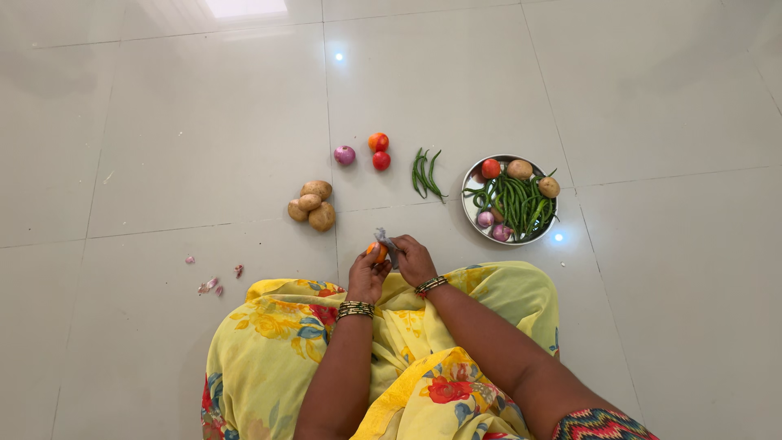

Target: The person sits on the floor and uses a small knife to peel a tomato, then green beans, and finally an onion. The peeled items are placed on the floor or in a nearby metal tray.

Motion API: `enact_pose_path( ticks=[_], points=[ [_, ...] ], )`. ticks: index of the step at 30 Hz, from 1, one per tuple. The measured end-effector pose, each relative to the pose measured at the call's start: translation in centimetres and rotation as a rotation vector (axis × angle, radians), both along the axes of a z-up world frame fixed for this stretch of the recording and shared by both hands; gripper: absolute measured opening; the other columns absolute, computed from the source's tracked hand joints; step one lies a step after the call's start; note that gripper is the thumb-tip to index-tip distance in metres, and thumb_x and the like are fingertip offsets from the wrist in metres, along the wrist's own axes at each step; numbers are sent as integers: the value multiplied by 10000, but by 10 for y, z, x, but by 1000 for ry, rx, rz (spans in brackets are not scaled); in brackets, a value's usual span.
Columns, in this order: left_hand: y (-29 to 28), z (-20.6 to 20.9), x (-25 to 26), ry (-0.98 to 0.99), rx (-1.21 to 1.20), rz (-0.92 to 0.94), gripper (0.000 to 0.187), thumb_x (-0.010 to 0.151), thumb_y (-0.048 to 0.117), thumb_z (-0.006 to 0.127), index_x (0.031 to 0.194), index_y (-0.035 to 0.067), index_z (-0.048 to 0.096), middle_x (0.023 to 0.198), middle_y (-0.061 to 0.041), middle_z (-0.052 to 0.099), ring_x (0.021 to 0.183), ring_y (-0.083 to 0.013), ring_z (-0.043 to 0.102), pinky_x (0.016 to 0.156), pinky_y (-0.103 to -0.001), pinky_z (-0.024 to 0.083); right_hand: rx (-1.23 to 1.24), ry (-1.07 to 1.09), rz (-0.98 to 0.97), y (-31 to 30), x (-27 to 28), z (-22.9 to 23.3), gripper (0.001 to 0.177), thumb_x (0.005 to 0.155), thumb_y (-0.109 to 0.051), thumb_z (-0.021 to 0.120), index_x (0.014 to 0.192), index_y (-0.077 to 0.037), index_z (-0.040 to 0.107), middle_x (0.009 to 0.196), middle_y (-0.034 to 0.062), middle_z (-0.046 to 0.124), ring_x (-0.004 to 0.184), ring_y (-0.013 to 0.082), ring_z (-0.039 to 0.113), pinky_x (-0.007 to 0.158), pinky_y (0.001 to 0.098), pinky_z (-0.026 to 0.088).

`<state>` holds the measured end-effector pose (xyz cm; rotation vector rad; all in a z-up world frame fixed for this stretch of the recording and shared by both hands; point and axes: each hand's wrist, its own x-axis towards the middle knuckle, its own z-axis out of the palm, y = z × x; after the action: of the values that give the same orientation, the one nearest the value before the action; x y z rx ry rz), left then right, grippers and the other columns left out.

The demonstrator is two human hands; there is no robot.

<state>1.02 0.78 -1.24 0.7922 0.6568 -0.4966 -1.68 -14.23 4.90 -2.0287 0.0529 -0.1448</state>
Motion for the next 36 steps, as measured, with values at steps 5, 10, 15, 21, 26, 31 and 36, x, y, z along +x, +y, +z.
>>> enact_pose_path(
  ticks=[5, 10, 15, 21, 26, 31, 36],
  points=[
    [-1, 0, -4, -60, 8, -63, 379, 903, 245, 785, 1177, 72, 587, 986, -72, 653, 839, -207, 615, 763, -348, 548, -25, 67, 4, -3, 4, -14, 285, 915, -13, 555, 1141, -55, 723, 1077, 133, 708, 978, 330, 692, 865, 377, 556],
    [-2, 12, -1, -79, -33, 1, 379, 901, 263, 766, 1172, 62, 592, 1031, -80, 663, 884, -210, 654, 813, -355, 586, -31, 4, -29, -3, 2, -17, 263, 891, -12, 566, 1115, -31, 703, 1078, 142, 701, 980, 341, 686, 858, 384, 554],
    [-1, 10, -5, -30, 38, -63, 382, 897, 267, 757, 1199, 85, 610, 1049, -89, 653, 878, -232, 635, 808, -374, 568, 5, 4, -1, -4, 2, -15, 295, 874, -5, 546, 1114, -39, 714, 1063, 140, 701, 962, 340, 692, 848, 386, 554],
    [2, 13, 2, -114, -72, 57, 391, 882, 231, 768, 1185, 61, 588, 1088, -79, 678, 964, -215, 671, 881, -360, 601, -25, 11, 19, -2, 3, -21, 267, 888, -15, 555, 1104, -28, 711, 1059, 143, 704, 957, 344, 692, 844, 382, 557],
    [2, -1, 0, -55, 7, -8, 403, 898, 220, 791, 1193, 79, 555, 1050, -109, 642, 890, -238, 605, 792, -367, 556, 14, 17, -4, -2, 4, -20, 272, 886, -17, 552, 1110, -29, 706, 1053, 149, 702, 948, 339, 697, 835, 381, 556],
    [2, 1, 2, -51, -29, 31, 431, 866, 208, 785, 1189, 80, 529, 1075, -107, 640, 920, -221, 653, 806, -373, 583, -45, 73, 14, -3, 6, -24, 246, 889, -15, 565, 1087, -26, 711, 1049, 150, 705, 960, 339, 697, 843, 381, 558],
    [0, 11, -2, -23, 30, -26, 424, 887, 226, 765, 1221, 92, 539, 1067, -98, 645, 884, -230, 631, 800, -364, 561, 80, 49, 0, -2, 5, -12, 305, 885, -23, 547, 1141, -53, 711, 1049, 128, 710, 941, 315, 708, 837, 370, 557]
  ],
)
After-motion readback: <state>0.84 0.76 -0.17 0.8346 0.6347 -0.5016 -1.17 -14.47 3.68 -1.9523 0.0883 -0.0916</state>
